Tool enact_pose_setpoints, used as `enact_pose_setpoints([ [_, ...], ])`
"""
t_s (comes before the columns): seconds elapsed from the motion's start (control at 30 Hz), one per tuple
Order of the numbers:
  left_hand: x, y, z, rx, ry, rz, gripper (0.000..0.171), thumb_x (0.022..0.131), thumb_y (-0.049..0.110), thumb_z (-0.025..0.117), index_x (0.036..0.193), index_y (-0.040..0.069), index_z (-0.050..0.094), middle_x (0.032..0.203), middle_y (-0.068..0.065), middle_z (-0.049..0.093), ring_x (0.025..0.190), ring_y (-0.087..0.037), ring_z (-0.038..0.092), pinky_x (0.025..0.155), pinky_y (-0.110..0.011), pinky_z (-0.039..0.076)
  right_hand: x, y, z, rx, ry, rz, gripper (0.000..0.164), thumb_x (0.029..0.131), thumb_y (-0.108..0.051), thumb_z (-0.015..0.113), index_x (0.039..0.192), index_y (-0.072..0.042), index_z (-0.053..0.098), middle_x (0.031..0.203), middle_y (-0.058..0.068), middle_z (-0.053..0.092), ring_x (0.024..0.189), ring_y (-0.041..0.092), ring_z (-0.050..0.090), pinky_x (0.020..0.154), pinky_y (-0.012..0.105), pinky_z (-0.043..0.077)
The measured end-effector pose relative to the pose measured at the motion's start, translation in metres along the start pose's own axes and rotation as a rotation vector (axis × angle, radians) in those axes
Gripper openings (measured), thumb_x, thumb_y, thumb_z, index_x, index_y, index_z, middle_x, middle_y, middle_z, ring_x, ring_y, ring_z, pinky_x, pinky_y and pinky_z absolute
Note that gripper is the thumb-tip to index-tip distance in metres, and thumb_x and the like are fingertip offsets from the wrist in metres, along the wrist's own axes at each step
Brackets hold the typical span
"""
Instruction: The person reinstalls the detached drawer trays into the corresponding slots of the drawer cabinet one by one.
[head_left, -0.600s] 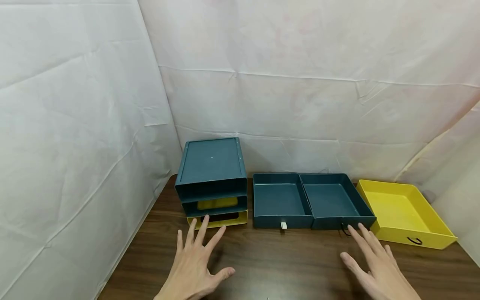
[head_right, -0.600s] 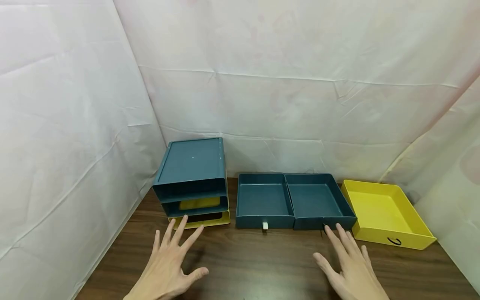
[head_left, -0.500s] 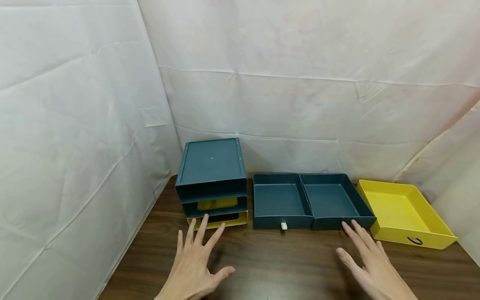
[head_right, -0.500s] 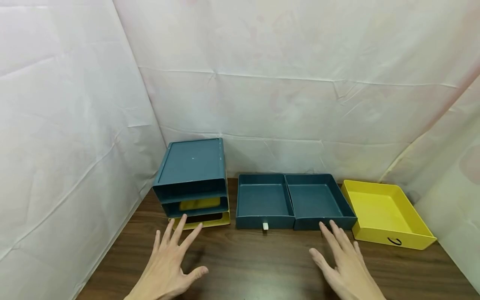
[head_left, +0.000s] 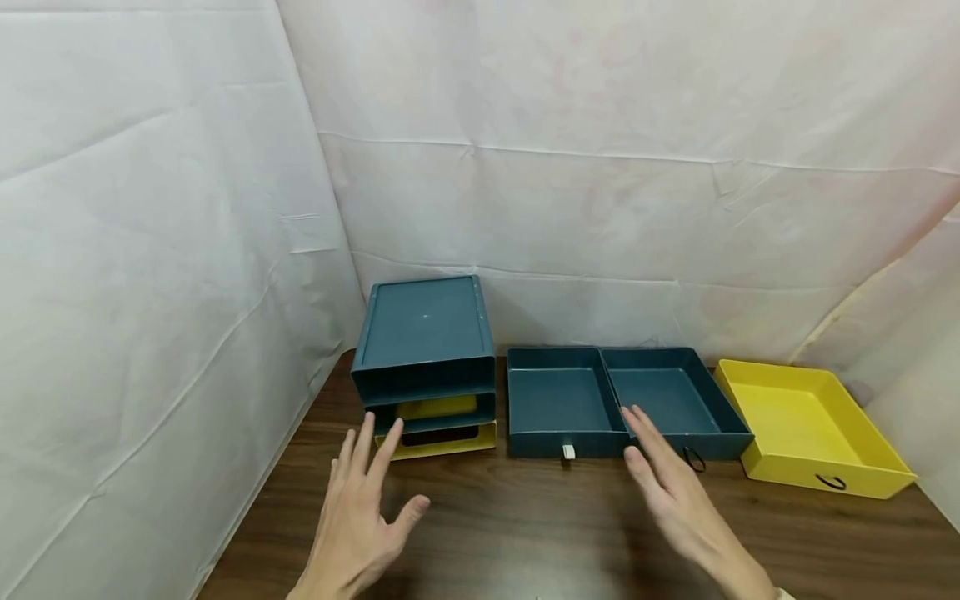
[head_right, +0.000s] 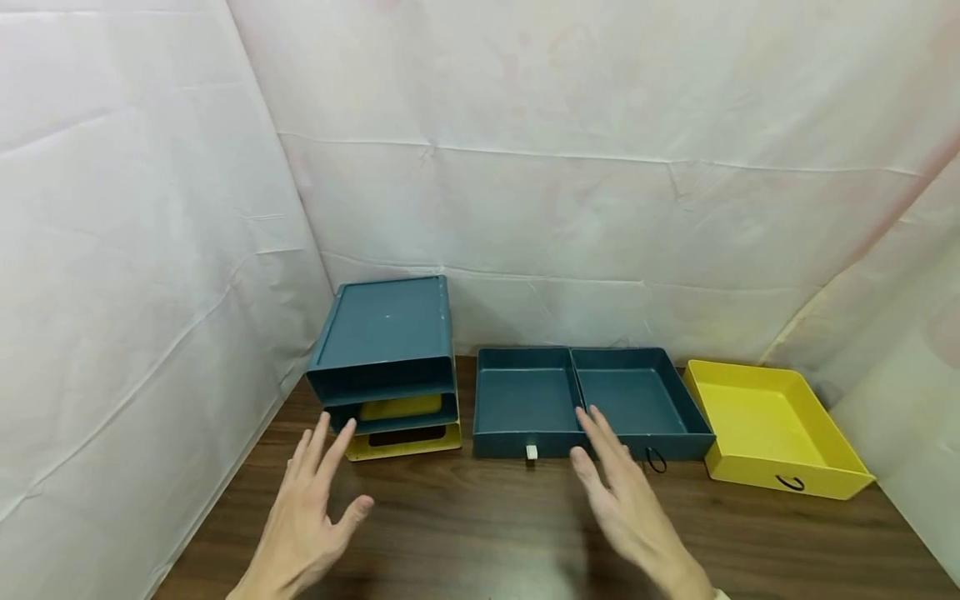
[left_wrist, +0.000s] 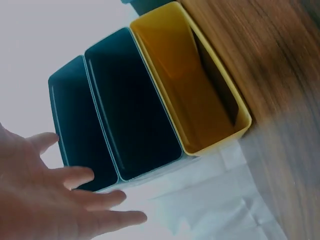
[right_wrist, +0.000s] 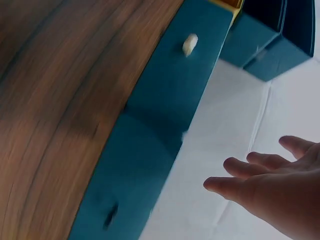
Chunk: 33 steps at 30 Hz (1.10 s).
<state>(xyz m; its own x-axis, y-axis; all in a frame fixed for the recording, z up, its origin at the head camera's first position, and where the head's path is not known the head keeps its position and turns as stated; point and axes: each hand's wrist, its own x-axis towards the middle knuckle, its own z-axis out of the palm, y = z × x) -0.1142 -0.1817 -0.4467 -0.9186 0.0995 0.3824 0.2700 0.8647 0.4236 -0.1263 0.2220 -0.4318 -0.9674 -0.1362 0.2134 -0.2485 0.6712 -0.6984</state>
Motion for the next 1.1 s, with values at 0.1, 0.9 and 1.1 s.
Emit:
enact_pose_setpoints([
  [0.1,0.001,-0.003,-0.001,-0.026,0.038,-0.022,0.093,0.095,0.054,0.074,0.171,0.040,0.021,0.180,-0.015,0.013,0.157,-0.061,0.019,0.109,-0.090,0.027,0.009,-0.009,0.017,0.053,0.001,-0.035,0.054,0.118,-0.037,0.038,0.170,-0.035,0.025,0.179,0.007,0.022,0.161,0.047,0.025,0.118,0.079,0.028],
  [0.9,0.019,-0.026,0.009,-0.367,0.140,-0.173,0.085,0.107,0.034,0.061,0.172,0.039,0.005,0.181,-0.005,0.005,0.165,-0.044,0.014,0.119,-0.081,0.025,0.064,-0.055,0.084,0.298,-0.177,-0.071,0.059,0.117,-0.045,0.033,0.172,-0.033,0.016,0.179,-0.002,0.017,0.164,0.032,0.023,0.131,0.066,0.020],
  [1.1,0.032,-0.026,0.010,-0.442,0.133,-0.128,0.083,0.109,0.032,0.057,0.173,0.035,0.003,0.181,-0.002,0.005,0.166,-0.040,0.012,0.122,-0.077,0.025,0.075,-0.064,0.095,0.304,-0.222,-0.095,0.063,0.116,-0.047,0.036,0.173,-0.034,0.012,0.179,-0.003,0.016,0.165,0.029,0.021,0.131,0.065,0.020],
])
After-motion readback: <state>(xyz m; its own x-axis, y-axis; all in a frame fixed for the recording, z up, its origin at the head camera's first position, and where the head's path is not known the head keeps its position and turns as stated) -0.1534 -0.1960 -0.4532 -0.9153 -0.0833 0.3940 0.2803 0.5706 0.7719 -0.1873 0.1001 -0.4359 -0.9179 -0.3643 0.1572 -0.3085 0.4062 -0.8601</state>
